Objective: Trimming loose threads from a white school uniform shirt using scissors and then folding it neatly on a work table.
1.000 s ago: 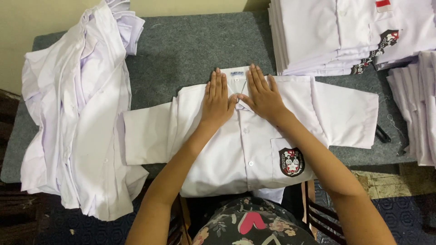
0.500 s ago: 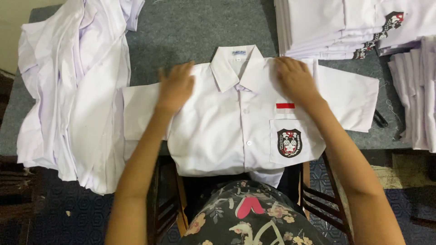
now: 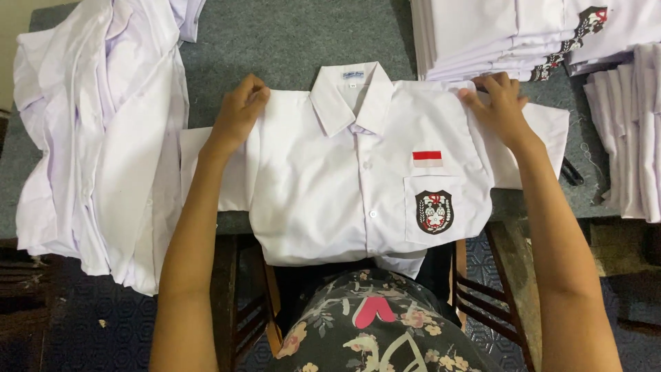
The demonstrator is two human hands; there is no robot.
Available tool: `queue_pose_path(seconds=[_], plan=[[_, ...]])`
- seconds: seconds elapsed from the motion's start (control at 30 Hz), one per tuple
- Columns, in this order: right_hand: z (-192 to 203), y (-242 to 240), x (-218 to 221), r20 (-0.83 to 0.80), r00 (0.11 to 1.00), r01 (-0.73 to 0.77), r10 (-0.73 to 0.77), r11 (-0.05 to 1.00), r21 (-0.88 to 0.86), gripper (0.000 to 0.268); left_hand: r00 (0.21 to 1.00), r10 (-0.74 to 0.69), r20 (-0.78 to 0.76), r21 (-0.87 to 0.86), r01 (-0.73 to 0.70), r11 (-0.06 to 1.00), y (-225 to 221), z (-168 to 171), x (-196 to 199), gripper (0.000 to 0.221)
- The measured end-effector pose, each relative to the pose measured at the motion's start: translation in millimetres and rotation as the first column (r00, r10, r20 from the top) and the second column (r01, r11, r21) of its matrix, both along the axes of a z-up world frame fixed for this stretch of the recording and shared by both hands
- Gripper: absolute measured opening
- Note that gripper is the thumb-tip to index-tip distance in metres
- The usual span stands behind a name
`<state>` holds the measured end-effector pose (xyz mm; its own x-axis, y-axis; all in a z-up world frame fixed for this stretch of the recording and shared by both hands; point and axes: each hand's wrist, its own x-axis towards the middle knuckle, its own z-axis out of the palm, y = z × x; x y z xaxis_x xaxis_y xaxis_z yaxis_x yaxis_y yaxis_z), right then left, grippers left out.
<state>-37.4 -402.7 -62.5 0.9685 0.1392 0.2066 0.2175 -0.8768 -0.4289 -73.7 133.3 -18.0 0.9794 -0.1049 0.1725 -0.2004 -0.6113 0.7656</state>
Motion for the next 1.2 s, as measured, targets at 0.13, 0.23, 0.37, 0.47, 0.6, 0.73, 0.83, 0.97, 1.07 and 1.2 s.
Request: queue_pose_path(seconds=[0.13, 0.23, 0.37, 0.47, 0.6, 0.73, 0.83, 0.97, 1.07, 1.2], plan=[[25.1, 17.2, -7.3, 0.027, 1.0, -0.019, 0.015, 0.988, 0.154, 0.038, 0.986, 0.057, 0.156, 0.376, -0.113, 0.92, 3.7, 20.3, 0.2, 0.036], [37.0, 5.4, -9.1, -0.011, 0.999, -0.041, 0.048, 0.928, 0.37, 0.033, 0.928, 0.036, 0.372, 0.429, -0.206, 0.879, 20.2, 6.4, 9.4, 0.033], [30.2, -2.2, 2.6, 0.071, 0.984, 0.15, -0.164, 0.974, 0.172, 0.048, 0.891, 0.052, 0.451, 0.469, -0.287, 0.835, 20.7, -7.1, 16.6, 0.043], [13.3, 9.0, 2.7, 0.139, 0.982, 0.131, -0.125, 0.991, -0.033, 0.048, 0.974, 0.194, 0.118, 0.573, -0.227, 0.788, 14.7, -26.7, 16.7, 0.04], [32.8, 48.5, -11.9, 0.612, 0.789, 0.274, -0.06, 0.925, -0.263, 0.04, 0.831, 0.058, 0.554, 0.624, -0.46, 0.632, -3.2, -31.0, 26.0, 0.008], [48.6, 114.9, -29.7, 0.282, 0.955, -0.164, 0.097, 0.96, 0.226, 0.02, 0.863, -0.13, 0.489, 0.442, -0.116, 0.889, -62.3, -25.1, 24.7, 0.036], [5.0, 166.4, -4.9, 0.359, 0.885, -0.302, 0.297, 0.952, -0.044, 0.041, 0.975, -0.123, 0.185, 0.573, -0.005, 0.82, -125.7, -29.0, 30.9, 0.059], [-19.6, 201.3, 5.4, 0.285, 0.941, -0.087, 0.182, 0.945, -0.315, 0.061, 0.989, -0.072, 0.13, 0.583, -0.017, 0.813, -159.1, -54.1, 34.7, 0.067], [-27.0, 204.8, 11.1, 0.27, 0.948, -0.019, 0.169, 0.877, -0.48, 0.064, 0.968, -0.037, 0.249, 0.688, -0.15, 0.71, -162.7, -70.8, 34.0, 0.066], [-13.7, 207.8, 7.5, 0.101, 0.983, -0.098, 0.156, 0.897, -0.431, 0.067, 0.951, -0.041, 0.308, 0.665, -0.184, 0.724, -162.3, -81.6, 37.1, 0.067]])
